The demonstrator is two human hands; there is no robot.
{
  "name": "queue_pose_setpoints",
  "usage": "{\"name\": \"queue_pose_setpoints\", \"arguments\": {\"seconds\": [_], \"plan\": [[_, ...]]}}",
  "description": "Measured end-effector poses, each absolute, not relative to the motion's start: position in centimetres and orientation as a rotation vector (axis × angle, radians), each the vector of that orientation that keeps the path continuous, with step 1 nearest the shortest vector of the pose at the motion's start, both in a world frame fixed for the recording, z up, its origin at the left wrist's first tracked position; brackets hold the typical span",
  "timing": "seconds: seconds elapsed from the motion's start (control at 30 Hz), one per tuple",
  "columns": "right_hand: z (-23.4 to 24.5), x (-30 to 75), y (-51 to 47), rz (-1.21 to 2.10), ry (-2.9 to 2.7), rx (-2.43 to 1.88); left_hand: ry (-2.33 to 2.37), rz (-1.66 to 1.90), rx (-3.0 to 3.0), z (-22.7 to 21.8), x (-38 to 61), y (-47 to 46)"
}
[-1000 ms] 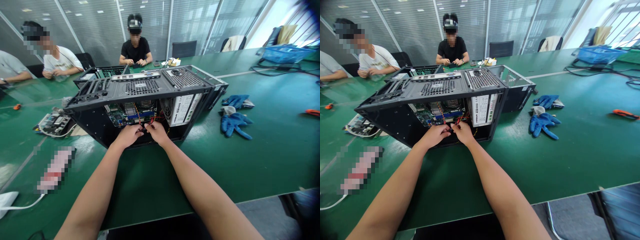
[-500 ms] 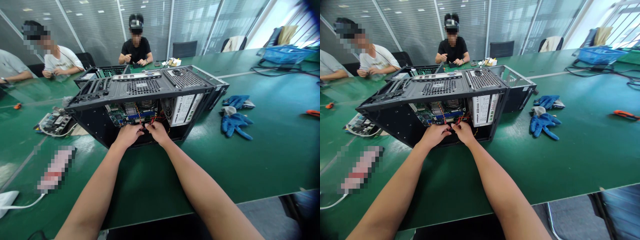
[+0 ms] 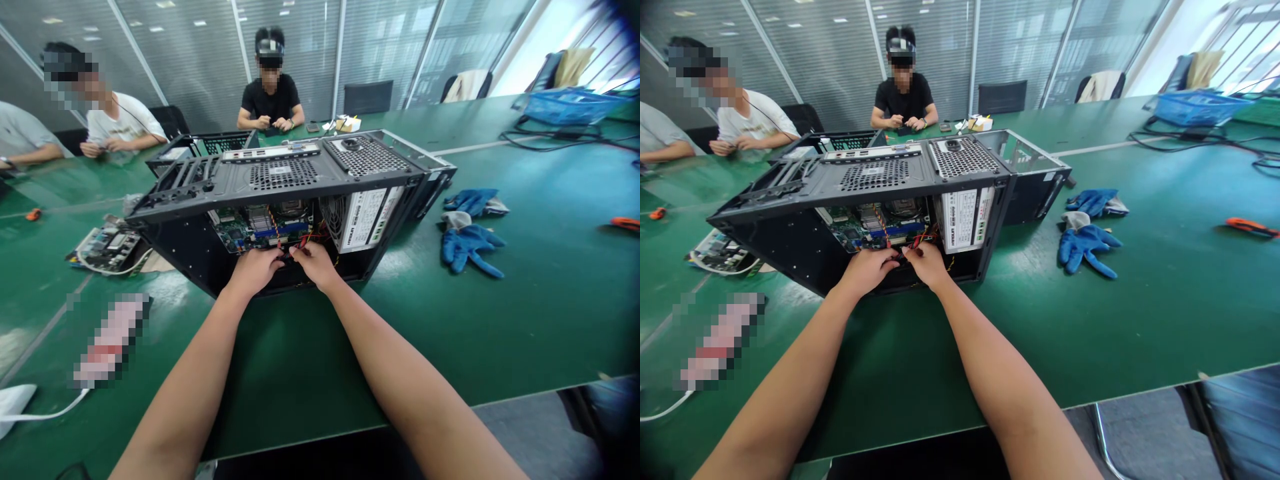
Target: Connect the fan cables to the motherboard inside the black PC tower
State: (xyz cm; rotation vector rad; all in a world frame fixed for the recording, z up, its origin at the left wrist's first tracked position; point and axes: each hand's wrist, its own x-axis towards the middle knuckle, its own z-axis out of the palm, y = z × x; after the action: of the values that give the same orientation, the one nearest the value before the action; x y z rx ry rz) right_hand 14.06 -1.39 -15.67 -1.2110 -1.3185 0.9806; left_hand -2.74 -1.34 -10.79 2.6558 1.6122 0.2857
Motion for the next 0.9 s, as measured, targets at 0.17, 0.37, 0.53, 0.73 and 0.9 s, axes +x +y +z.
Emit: {"name": "queue_pose_setpoints", "arguments": {"seconds": [0.17,0.37,0.53,0.73,0.9], "plan": [[-15.79,14.06,-1.38,0.921,-1.331,-1.237,1.625,0.295,2.617,-10.93,-2.72,-1.23],[-15.79,14.17,-1.41,0.867,-1.386,-1.295,1.684,0.252,2.639,-10.97,-2.33,-1.44],[-15.96,14.10,-1.25,0.870,-1.375,-1.301,1.743,0.226,2.662,-10.74,-1.99,-1.87],[-15.91,13.95,-1.31,0.901,-1.339,-1.242,1.734,0.264,2.741,-10.91,-2.20,-1.82],[-15.68,14.04,-1.33,0.920,-1.214,-1.227,1.742,0.298,2.733,-11.28,-2.35,-1.64]]}}
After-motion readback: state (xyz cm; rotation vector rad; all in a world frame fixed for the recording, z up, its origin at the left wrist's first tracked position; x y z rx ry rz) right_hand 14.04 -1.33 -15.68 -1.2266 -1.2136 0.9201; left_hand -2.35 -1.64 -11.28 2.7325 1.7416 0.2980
